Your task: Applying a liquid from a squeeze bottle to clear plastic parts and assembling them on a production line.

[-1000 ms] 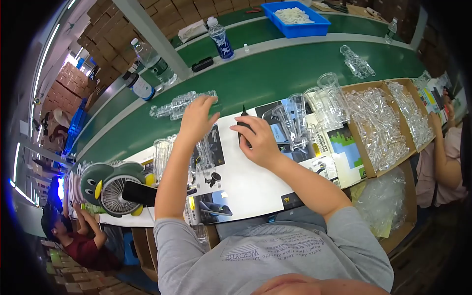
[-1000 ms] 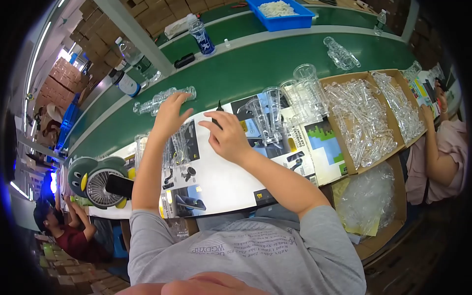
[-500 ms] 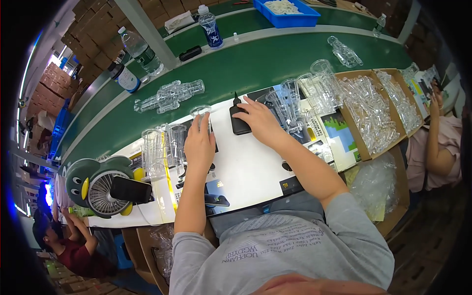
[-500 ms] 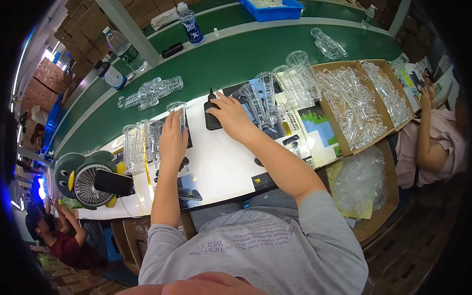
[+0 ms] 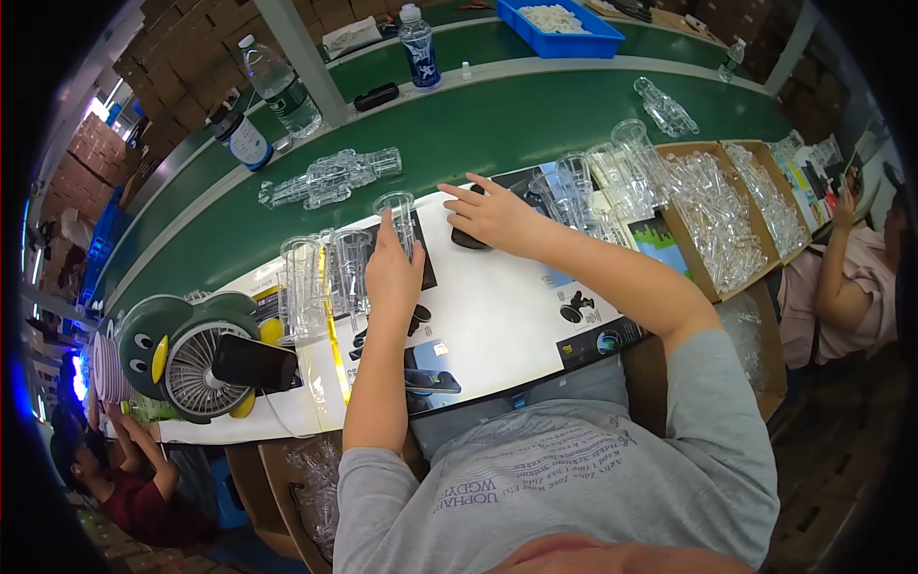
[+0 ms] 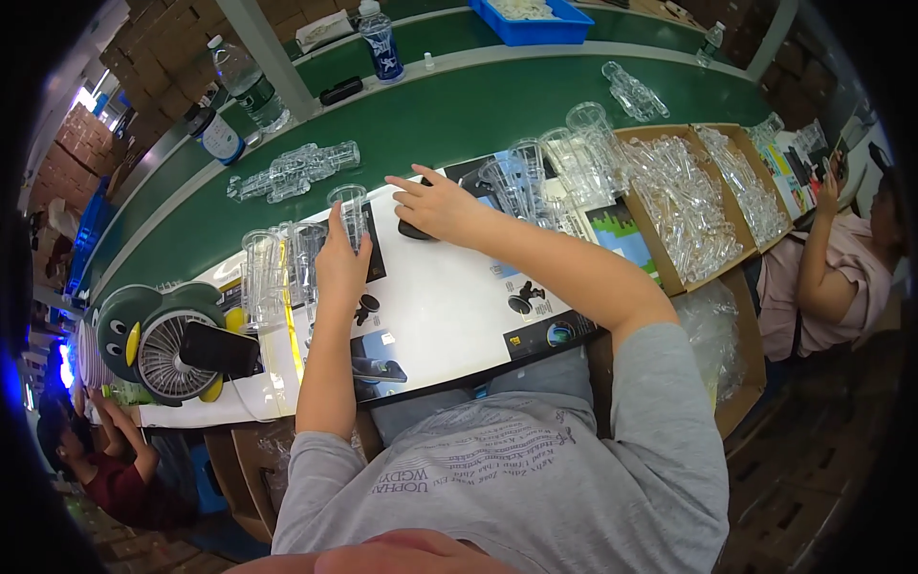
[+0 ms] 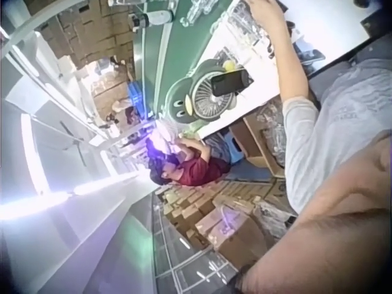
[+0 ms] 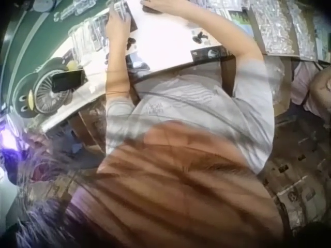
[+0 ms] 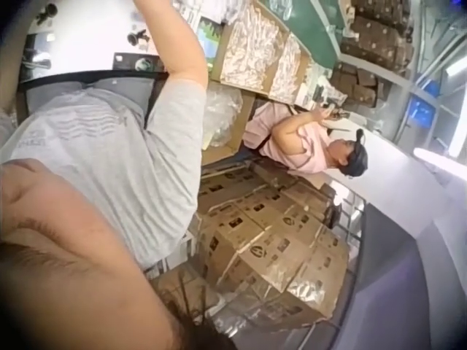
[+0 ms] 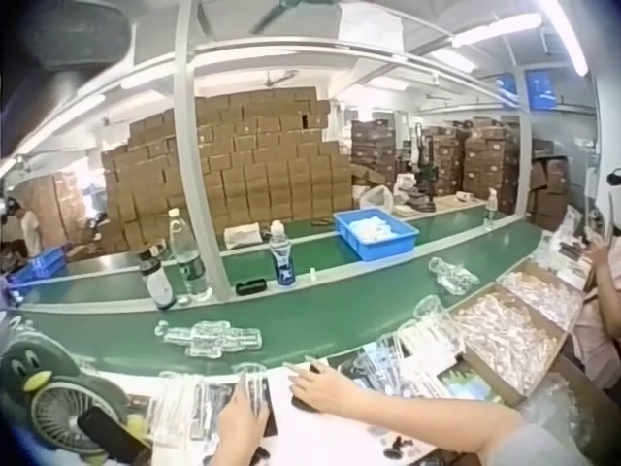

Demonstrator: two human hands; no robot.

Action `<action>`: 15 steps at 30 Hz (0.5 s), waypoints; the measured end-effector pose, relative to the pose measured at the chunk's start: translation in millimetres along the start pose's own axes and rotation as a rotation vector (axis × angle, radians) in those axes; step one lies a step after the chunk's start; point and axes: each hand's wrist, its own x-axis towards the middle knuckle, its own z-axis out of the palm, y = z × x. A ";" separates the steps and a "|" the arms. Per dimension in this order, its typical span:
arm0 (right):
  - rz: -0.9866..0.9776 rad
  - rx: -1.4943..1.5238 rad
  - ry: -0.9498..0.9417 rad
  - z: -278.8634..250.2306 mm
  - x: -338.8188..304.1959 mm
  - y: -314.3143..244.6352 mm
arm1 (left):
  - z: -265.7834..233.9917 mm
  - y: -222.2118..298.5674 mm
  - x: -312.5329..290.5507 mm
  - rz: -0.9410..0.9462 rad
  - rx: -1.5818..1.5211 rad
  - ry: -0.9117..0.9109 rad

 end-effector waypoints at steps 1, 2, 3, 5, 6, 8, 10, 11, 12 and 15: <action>-0.010 -0.013 0.061 1.9 -0.1 2.9 | -1.3 -1.4 0.9 -0.016 0.015 -0.009; 0.027 0.055 0.156 3.6 -1.3 5.8 | -2.8 -2.1 2.1 -0.032 0.029 -0.018; 0.014 0.052 0.157 0.1 -0.1 7.1 | -4.4 -1.3 3.5 -0.039 0.026 -0.007; 0.260 0.345 0.356 -20.2 6.0 6.8 | -11.5 3.0 4.3 -0.110 -0.068 -0.047; 0.382 0.430 0.481 -34.8 9.6 6.9 | -11.4 6.6 4.1 -0.109 -0.247 -0.031; 0.485 0.622 0.597 -65.9 18.4 6.3 | -5.8 3.5 3.6 -0.071 -0.677 0.014; 0.601 1.022 0.839 -82.0 21.6 12.9 | -8.0 10.2 3.5 -0.067 -1.256 -0.050; 0.543 1.233 1.002 -89.0 24.8 13.8 | -7.4 11.7 0.2 -0.066 -1.260 -0.046; 0.541 1.411 1.088 -95.6 25.6 15.8 | -6.8 12.1 -3.5 -0.073 -1.327 -0.114; 0.526 1.906 1.358 -110.0 20.7 18.1 | 3.0 5.2 -5.2 -0.067 -1.372 -0.208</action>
